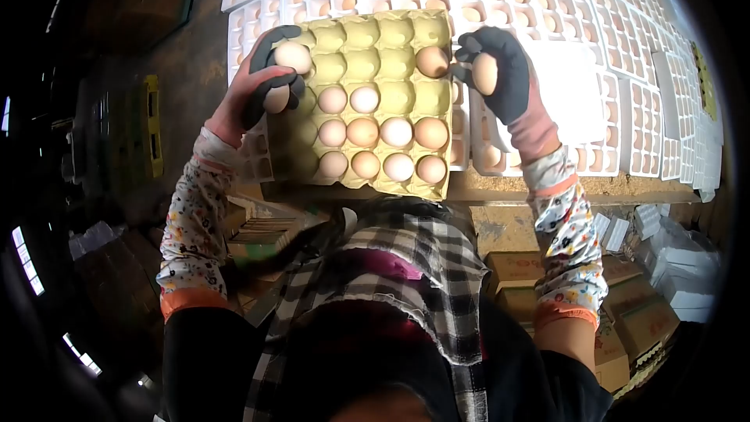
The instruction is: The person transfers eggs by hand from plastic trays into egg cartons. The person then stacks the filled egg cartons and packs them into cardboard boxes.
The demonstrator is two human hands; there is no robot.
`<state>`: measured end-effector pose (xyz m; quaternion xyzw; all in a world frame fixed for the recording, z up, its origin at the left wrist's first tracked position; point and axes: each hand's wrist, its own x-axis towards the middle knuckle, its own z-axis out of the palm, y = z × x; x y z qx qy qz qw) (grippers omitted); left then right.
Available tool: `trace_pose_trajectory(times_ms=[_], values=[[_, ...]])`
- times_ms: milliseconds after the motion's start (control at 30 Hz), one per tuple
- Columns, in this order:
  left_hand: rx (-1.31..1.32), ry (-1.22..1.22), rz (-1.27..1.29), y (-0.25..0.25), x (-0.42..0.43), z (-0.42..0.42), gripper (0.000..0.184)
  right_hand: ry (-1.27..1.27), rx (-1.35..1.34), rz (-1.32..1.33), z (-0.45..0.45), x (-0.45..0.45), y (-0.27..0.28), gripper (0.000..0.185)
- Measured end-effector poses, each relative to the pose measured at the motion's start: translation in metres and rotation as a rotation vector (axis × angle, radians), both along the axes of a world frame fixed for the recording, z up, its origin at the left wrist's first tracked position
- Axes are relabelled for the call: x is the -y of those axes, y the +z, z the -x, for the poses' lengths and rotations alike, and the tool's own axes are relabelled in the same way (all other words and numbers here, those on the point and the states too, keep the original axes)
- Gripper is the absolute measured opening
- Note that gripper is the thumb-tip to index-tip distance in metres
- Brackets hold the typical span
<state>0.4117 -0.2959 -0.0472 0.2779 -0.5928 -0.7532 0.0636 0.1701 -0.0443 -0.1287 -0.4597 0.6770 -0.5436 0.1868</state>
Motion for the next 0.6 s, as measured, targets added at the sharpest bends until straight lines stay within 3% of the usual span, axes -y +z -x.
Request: trace_pose_trajectory(times_ms=[33,100,133,167,200,233,267,300,333,433,467,500,567,600], values=[[0.114,-0.204,0.362,-0.004,0.002,-0.004,0.048,0.037,0.092,0.081,-0.002,0.009,0.001,0.024],[0.338,-0.588,1.113,-0.018,0.006,-0.003,0.051,0.210,0.744,-0.356,0.010,0.030,0.030,0.032],[0.391,-0.697,1.401,-0.019,-0.004,-0.005,0.059,0.213,0.368,-0.300,-0.015,0.040,0.036,0.041],[0.307,-0.705,1.656,-0.049,-0.005,-0.013,0.059,0.169,-0.409,-0.446,-0.026,0.043,0.046,0.051],[0.371,-0.781,1.526,-0.048,-0.003,-0.005,0.058,0.147,-0.773,-0.497,-0.035,0.043,0.034,0.058],[0.440,-0.846,1.395,-0.046,-0.001,0.003,0.057,0.190,-0.758,-0.630,-0.038,0.048,0.043,0.063],[0.455,-1.091,1.563,-0.018,-0.003,0.010,0.056,0.224,-0.696,-0.646,-0.032,0.049,0.039,0.063],[0.277,-1.010,1.634,-0.037,0.006,-0.001,0.051,0.218,-0.675,-0.680,-0.032,0.050,0.046,0.064],[0.257,-1.025,1.543,-0.033,0.013,-0.001,0.047,0.219,-0.613,-0.660,-0.033,0.052,0.048,0.063],[0.093,-0.823,0.917,-0.021,0.050,-0.020,0.051,0.135,-0.737,-0.615,-0.040,0.044,0.039,0.065],[0.022,-0.738,0.832,-0.022,0.072,-0.028,0.052,0.139,-0.797,-0.639,-0.039,0.046,0.042,0.062],[-0.126,-0.553,0.847,-0.044,0.091,-0.034,0.052,0.141,-0.676,-0.703,-0.043,0.062,0.062,0.058],[-0.184,-0.320,0.605,-0.069,0.175,-0.026,0.056,0.023,-0.304,-0.890,-0.040,0.093,0.095,0.052],[-0.128,-0.153,0.584,-0.075,0.222,-0.018,0.057,-0.028,-0.071,-0.810,-0.036,0.118,0.108,0.052]])
